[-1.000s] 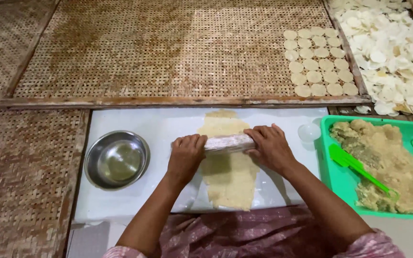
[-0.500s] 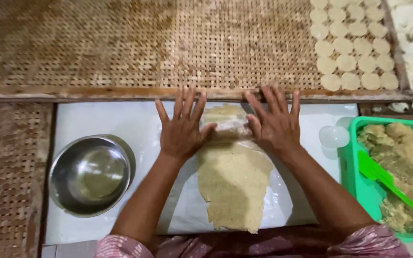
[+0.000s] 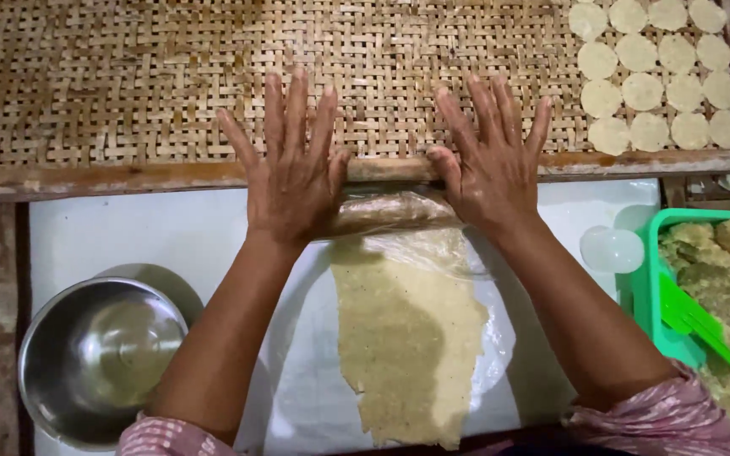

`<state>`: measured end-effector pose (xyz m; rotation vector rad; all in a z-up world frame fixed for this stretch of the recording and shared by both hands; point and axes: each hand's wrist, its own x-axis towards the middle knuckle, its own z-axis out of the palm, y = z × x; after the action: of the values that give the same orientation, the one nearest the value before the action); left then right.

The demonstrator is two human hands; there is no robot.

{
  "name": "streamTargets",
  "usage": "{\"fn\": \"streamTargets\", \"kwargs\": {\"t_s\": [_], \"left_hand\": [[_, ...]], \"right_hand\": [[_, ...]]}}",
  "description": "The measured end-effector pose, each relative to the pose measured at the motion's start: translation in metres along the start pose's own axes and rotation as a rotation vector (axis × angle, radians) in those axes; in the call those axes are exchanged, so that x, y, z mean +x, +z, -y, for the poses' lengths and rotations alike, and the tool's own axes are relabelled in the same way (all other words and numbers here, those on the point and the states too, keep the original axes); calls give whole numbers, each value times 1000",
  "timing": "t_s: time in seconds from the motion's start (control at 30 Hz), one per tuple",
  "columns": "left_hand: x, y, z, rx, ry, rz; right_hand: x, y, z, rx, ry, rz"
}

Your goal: Rolling out a sheet of dough and cutting it into circular shapes using a small plastic mold.

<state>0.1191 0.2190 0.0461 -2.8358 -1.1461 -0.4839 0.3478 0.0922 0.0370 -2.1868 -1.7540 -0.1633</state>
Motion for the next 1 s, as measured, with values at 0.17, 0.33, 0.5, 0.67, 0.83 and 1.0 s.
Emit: {"fn": "streamTargets", "kwargs": {"t_s": [0.17, 0.33, 0.5, 0.67, 0.83, 1.0], "left_hand": [[10, 5, 5, 26, -23, -12], [-20, 10, -2, -16, -28, 54], [-65, 6, -20, 67, -30, 92], [-122, 12, -42, 6, -2, -70], [-172, 31, -53, 102, 92, -217], [-175, 32, -48, 149, 106, -171]], "right_hand": [[7, 2, -5, 29, -27, -34], [-20, -1, 7, 18, 42, 71], [-63, -6, 17, 17, 64, 76], [-106, -15, 23, -62, -64, 8], [-146, -14, 11, -186, -299, -267], [-150, -21, -4, -206, -301, -37]]}}
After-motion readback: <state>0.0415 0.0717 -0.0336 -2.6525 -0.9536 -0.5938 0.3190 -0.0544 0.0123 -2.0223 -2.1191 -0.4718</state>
